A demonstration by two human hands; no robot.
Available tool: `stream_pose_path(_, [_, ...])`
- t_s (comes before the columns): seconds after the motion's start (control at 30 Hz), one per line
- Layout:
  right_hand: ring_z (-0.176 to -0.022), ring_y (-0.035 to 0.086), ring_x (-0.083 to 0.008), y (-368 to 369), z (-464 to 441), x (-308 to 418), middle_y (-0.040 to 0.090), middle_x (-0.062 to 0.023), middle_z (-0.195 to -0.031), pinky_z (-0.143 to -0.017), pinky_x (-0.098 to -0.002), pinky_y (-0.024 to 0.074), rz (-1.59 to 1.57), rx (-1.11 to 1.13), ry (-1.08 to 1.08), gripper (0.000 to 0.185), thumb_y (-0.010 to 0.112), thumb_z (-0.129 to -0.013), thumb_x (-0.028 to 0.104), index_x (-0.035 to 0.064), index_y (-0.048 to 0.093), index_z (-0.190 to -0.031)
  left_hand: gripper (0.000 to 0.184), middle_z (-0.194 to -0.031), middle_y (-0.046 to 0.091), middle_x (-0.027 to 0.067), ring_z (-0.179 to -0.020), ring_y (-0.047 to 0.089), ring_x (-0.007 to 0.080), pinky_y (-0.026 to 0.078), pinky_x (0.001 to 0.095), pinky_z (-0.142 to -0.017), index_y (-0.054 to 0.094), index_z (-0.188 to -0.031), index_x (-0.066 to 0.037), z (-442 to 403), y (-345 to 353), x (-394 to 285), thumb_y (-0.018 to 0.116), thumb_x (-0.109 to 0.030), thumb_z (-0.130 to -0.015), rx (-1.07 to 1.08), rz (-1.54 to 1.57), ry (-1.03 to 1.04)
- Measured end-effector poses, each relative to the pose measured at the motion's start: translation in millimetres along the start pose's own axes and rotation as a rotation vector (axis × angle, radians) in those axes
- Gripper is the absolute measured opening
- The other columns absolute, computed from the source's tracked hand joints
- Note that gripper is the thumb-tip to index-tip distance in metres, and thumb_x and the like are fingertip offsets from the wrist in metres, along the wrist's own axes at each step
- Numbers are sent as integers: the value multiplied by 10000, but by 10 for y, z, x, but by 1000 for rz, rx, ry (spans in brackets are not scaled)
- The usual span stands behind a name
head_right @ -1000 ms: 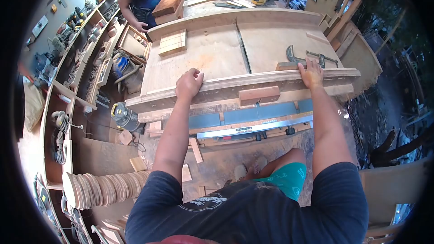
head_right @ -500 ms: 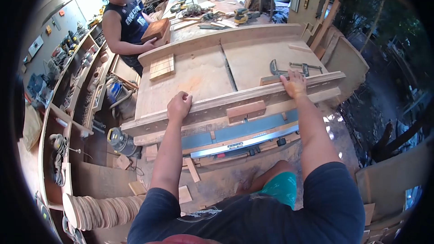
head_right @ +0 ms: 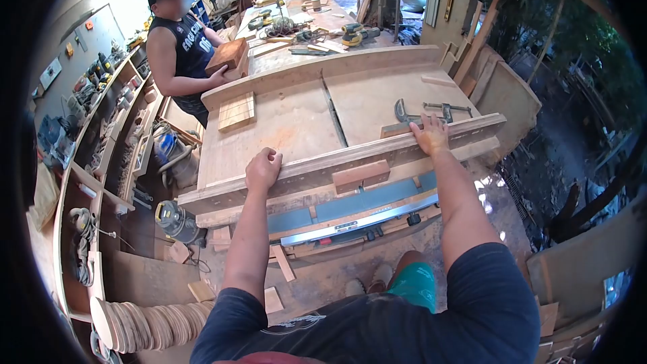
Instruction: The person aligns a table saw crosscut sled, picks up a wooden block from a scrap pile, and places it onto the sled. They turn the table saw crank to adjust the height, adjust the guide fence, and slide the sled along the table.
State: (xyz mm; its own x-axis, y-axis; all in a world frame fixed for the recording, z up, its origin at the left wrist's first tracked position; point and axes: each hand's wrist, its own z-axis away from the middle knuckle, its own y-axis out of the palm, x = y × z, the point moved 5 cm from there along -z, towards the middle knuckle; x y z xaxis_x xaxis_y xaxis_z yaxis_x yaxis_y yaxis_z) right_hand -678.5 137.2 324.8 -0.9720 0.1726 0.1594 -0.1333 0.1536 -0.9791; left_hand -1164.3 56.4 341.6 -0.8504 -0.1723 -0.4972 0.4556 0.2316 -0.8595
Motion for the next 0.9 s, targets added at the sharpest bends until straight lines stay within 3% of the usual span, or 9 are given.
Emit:
stream_pose_path(0.3, [-1424, 271, -318, 110, 39, -42, 282, -173, -1541, -1162, -496, 160, -8, 44, 10, 709, 384, -930, 611, 172, 336, -1484, 370, -1023, 693, 87, -1002, 641, 275, 489, 390, -888, 655, -1100, -126, 37, 74, 67, 586, -410, -874, 50, -64, -30])
stream_pose_path(0.5, [-1405, 299, -324, -7, 6, -28, 334, -175, -1508, -1155, -508, 176, -64, -39, -10, 662, 411, -929, 595, 143, 431, -1412, 384, -1049, 691, 113, -1027, 634, 289, 477, 394, -918, 648, -1122, -119, -58, -34, -122, 559, -410, -888, 85, -88, -18])
stream_pose_path(0.9, [-1397, 299, -321, -79, 62, 13, 342, -179, -1498, -1155, -499, 178, -118, -38, 10, 641, 445, -924, 589, 130, 476, -1370, 330, -948, 710, 105, -937, 661, 292, 505, 405, -837, 681, -1034, -115, 16, -2, -80, 600, -393, -875, 27, -61, -31])
